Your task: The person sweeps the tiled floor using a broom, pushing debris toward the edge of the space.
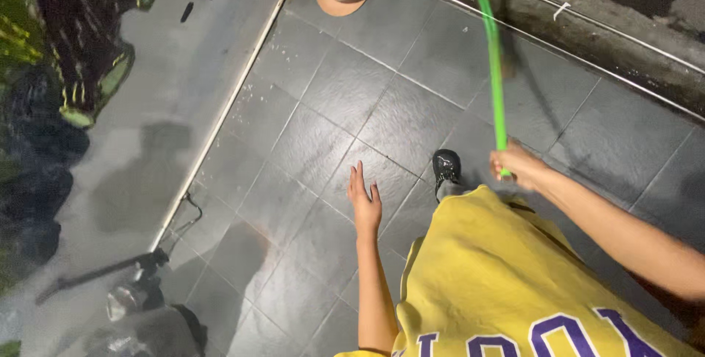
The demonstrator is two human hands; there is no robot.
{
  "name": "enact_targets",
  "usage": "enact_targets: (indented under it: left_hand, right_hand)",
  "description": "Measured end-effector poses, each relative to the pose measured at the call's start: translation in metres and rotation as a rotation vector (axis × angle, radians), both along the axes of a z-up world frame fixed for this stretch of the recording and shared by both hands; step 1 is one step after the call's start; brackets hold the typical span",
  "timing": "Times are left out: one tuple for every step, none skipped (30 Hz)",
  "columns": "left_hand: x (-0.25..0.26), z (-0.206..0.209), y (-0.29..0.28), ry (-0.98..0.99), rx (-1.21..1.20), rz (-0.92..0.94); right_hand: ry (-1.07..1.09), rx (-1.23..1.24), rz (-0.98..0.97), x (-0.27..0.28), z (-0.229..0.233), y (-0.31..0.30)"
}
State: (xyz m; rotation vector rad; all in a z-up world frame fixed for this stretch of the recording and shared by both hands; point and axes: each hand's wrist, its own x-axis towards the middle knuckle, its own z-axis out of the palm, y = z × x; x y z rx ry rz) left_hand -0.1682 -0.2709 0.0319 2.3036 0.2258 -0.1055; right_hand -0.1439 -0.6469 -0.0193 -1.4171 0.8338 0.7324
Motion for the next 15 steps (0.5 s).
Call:
enact_targets:
  left_hand:
    - [-0.013,0.002,0.001,-0.003,0.007,0.015]
    - [-0.027,0.004,0.003,-0.006,0.015,0.03]
    - [-0.042,0.006,0.009,-0.004,0.026,0.048]
    - [-0.055,0.007,0.014,0.002,0.011,0.069]
    - [-0.069,0.007,0.016,0.008,-0.003,0.089]
    - [-0.084,0.007,0.019,0.015,-0.016,0.109]
    - [-0.097,0.006,0.023,0.024,-0.027,0.125]
    - [-0.11,0.005,0.026,0.033,-0.038,0.142]
    - [-0.125,0.003,0.027,0.047,-0.046,0.155]
    - [-0.14,0.002,0.028,0.043,-0.038,0.161]
    - [-0.153,0.0,0.03,0.035,-0.032,0.167]
    - [-0.165,-0.001,0.032,0.028,-0.026,0.174]
    - [-0.177,-0.002,0.031,0.036,-0.011,0.183]
    - [-0.188,-0.003,0.031,0.044,0.004,0.191]
    - [-0.202,-0.007,0.031,0.052,0.016,0.199]
  right_hand:
    - [0.049,0.092,-0.015,-0.017,0.012,0.003]
    - [0.099,0.183,-0.029,-0.033,0.02,0.007]
    - [0.132,0.4,-0.048,-0.046,0.022,0.015]
    - [0.169,0.618,-0.067,-0.057,0.018,0.022]
    - [0.21,0.837,-0.088,-0.066,0.009,0.03]
    - [0.238,0.846,-0.057,-0.075,-0.004,0.043]
    - [0.262,0.852,-0.026,-0.082,-0.017,0.059]
    - [0.287,0.859,0.005,-0.091,-0.03,0.07]
    - [0.316,0.861,0.011,-0.096,-0.044,0.084]
    - [0.346,0.863,0.018,-0.1,-0.059,0.099]
    - [0.436,0.923,0.011,-0.104,-0.074,0.116]
    - [0.527,0.981,0.003,-0.107,-0.087,0.137]
    - [0.567,0.959,0.008,-0.114,-0.099,0.147]
    - [0.607,0.936,0.012,-0.121,-0.109,0.158]
    - [0.645,0.911,0.015,-0.131,-0.118,0.165]
